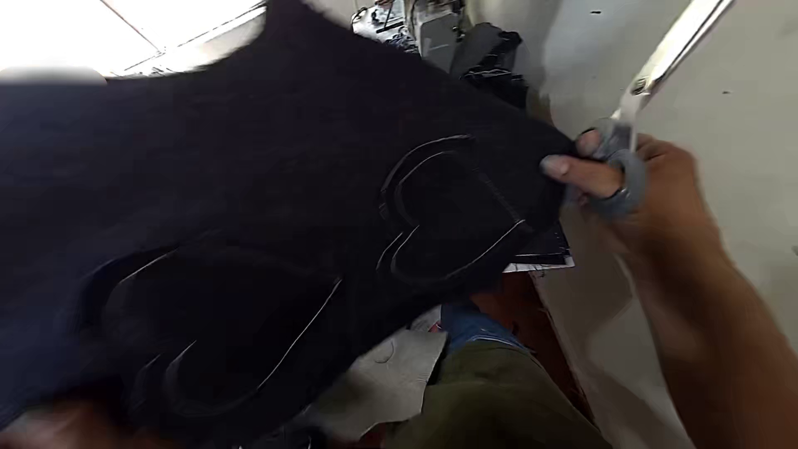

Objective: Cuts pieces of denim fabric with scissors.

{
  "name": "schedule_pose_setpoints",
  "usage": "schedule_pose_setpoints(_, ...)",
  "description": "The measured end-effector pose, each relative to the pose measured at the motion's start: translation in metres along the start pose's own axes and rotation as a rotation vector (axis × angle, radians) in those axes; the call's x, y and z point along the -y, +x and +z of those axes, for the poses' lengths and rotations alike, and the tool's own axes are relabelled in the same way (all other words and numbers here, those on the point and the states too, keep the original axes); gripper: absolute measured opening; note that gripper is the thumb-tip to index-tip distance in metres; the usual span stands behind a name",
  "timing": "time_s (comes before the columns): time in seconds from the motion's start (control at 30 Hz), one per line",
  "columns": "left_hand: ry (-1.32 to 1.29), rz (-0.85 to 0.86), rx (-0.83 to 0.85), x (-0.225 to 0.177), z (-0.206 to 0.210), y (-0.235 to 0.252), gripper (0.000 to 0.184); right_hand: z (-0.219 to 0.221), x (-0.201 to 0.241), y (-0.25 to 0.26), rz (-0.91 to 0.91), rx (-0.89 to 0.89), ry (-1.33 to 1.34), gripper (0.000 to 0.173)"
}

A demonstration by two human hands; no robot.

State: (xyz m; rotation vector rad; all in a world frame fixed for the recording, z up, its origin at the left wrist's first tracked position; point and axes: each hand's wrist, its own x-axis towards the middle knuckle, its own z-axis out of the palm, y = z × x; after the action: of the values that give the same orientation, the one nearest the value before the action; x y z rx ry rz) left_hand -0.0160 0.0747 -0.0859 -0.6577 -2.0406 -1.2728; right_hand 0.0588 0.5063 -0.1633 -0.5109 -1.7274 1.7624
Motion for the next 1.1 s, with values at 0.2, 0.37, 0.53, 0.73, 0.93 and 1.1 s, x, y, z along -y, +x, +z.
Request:
schedule_pose_setpoints(0.2, 0.142, -0.289, 0.264, 0.06, 0.206, -0.023, 0.049, -0.097, -0.042, 0.085, 0.051, -0.221, -0.743, 0.041)
schedule_pose_setpoints(0.37, 0.584, -0.641, 0.686, 0.147, 0.313, -0.088, 0.06, -0.099, -0.164, 0.141, 0.366, -0.065, -0.971, 0.049)
schedule_pose_setpoints(0.53, 0.693, -0.746, 0.802, 0.148, 0.338, -0.086, 0.07, -0.017, -0.198, 0.11, 0.31, 0.106, -0.93, 0.067)
schedule_pose_setpoints(0.73, 0.933, -0.824, 1.03, 0.142, 0.348, -0.065, 0.083, 0.022, -0.289, 0.09, -0.136, 0.275, -0.937, 0.062)
schedule_pose_setpoints(0.93, 0.318, -0.892, 0.733, 0.171, 0.3, -0.067, 0.089, 0.01, -0.29, 0.093, -0.048, 0.237, -1.027, 0.069)
schedule_pose_setpoints(1.1, 0.386, -0.912, 0.426, 0.188, 0.18, -0.098, 0.035, 0.014, -0.282, 0.097, 0.017, 0.318, -1.029, 0.078)
